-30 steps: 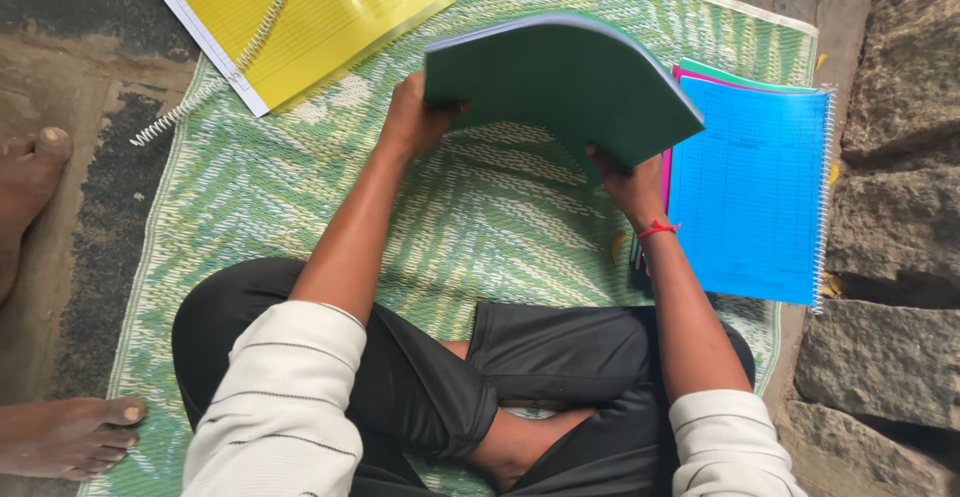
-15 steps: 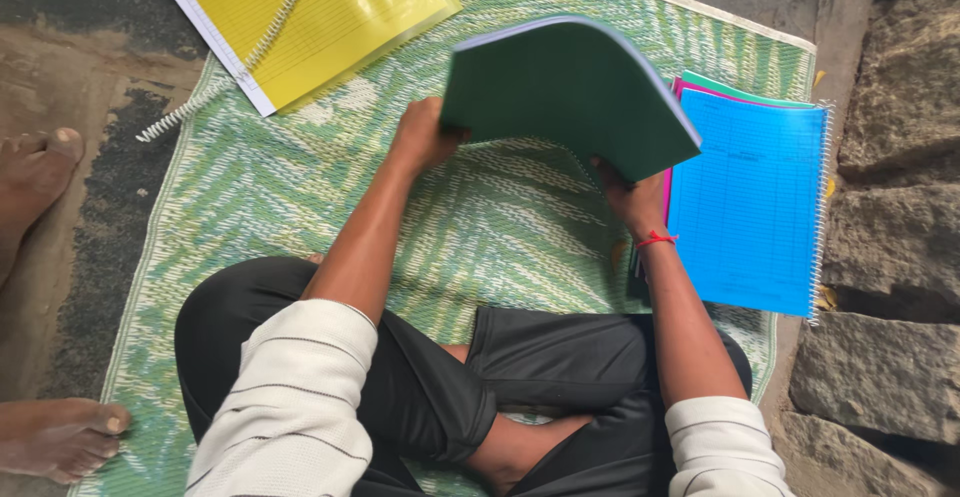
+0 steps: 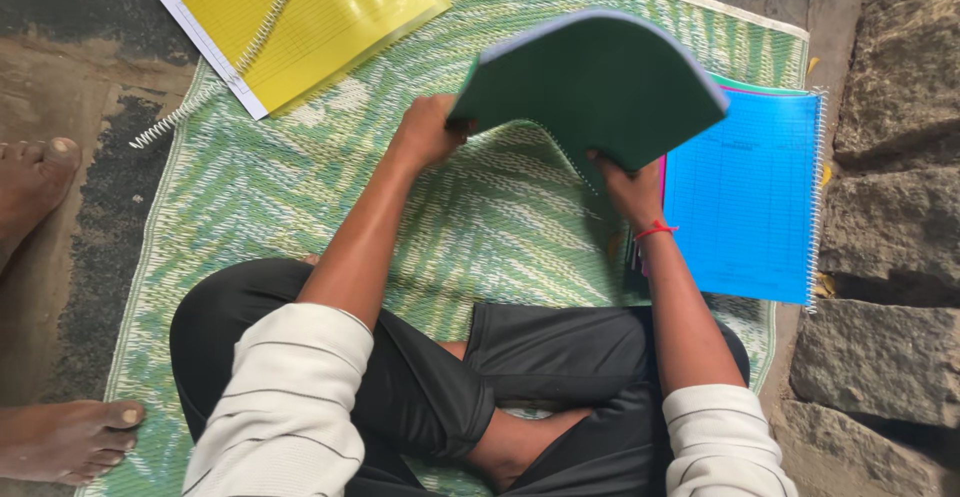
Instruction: The person threads a plastic spiral coil through the pre-punched holes of a notebook cover and pages by hand, rotating the coil to advance it through the entire edge.
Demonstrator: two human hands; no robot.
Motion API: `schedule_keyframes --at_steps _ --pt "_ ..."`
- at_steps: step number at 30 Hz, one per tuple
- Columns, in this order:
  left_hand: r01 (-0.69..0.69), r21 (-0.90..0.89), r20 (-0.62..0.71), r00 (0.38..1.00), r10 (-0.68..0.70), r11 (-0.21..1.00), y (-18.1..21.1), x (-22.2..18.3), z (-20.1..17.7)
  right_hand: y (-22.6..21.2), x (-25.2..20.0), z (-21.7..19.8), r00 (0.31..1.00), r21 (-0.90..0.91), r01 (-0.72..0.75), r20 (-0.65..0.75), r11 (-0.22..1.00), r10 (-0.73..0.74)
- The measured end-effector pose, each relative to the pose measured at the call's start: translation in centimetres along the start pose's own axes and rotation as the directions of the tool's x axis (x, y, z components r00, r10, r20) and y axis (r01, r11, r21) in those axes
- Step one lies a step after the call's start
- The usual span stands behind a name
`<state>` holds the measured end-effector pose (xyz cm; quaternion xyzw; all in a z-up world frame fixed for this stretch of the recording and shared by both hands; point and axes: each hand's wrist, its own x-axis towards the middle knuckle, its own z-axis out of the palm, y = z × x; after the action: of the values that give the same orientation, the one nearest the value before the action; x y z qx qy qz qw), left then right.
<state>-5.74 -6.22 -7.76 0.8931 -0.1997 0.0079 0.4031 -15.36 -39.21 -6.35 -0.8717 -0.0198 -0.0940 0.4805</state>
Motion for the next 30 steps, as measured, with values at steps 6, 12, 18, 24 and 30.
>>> schedule_keyframes --at_steps 6,12,18,24,30 --pt "0.189 -0.658 -0.053 0.954 -0.295 0.729 2.0 2.4 -4.4 -2.1 -0.4 0.5 0.871 0.377 -0.49 0.248 0.786 0.424" --pt "0.37 -0.752 0.035 0.849 -0.527 0.546 2.9 1.9 -3.6 -5.8 -1.5 3.9 0.792 0.683 -0.589 0.379 0.432 0.479" --pt "0.019 -0.615 -0.232 0.951 -0.204 0.788 4.4 2.1 4.5 -8.5 -1.7 4.7 0.852 0.805 -0.472 0.311 0.359 0.421" --pt "0.104 -0.741 -0.132 0.946 -0.295 0.663 7.8 2.9 -0.4 -10.7 -2.7 4.7 0.722 0.698 -0.681 0.69 0.222 0.045" --pt "-0.134 -0.453 -0.16 0.985 0.067 0.882 9.3 3.6 -7.6 -13.9 -3.0 1.7 0.612 0.181 -0.393 0.784 0.902 0.109"
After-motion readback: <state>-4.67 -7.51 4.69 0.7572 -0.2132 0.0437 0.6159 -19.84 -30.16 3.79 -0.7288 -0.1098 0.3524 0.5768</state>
